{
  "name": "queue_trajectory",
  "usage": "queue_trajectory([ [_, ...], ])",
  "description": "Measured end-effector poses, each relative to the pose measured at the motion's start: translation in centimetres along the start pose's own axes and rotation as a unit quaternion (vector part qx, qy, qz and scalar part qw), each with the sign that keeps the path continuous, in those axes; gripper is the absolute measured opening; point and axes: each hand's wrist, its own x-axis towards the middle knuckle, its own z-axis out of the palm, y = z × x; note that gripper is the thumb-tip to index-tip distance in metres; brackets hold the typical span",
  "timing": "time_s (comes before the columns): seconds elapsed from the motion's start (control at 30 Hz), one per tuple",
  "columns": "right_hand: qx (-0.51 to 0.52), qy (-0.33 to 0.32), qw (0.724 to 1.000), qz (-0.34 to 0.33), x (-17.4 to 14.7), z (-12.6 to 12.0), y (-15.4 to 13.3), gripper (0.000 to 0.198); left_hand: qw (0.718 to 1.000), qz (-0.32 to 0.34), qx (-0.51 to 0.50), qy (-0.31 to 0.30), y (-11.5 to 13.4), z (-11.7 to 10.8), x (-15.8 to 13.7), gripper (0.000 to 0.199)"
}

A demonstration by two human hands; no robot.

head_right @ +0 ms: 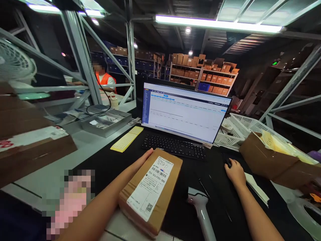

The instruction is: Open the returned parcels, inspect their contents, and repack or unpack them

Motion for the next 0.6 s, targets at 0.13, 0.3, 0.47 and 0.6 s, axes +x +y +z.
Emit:
queue_trajectory([
  [0.13, -0.009, -0.024, 1.0, 0.002, 0.0, -0.4, -0.3, 0.067, 0.999, -0.004, -0.04, -0.037, 0.6, 0.5, -0.9, 0.052],
  [0.3, -0.017, -0.026, 1.0, -0.001, -0.1, -0.7, -0.6, 0.071, 0.999, 0.036, -0.031, 0.003, 1.6, 0.1, -1.0, 0.04],
  [0.47, -0.016, -0.028, 0.999, -0.009, 0.0, -0.5, -0.3, 0.072, 0.999, 0.023, -0.026, 0.025, 3.2, -1.8, -1.3, 0.035],
  [0.6, -0.018, -0.023, 1.0, -0.011, 0.1, -0.1, 0.1, 0.071, 0.998, 0.029, -0.025, 0.055, 4.2, -3.3, -1.5, 0.05],
])
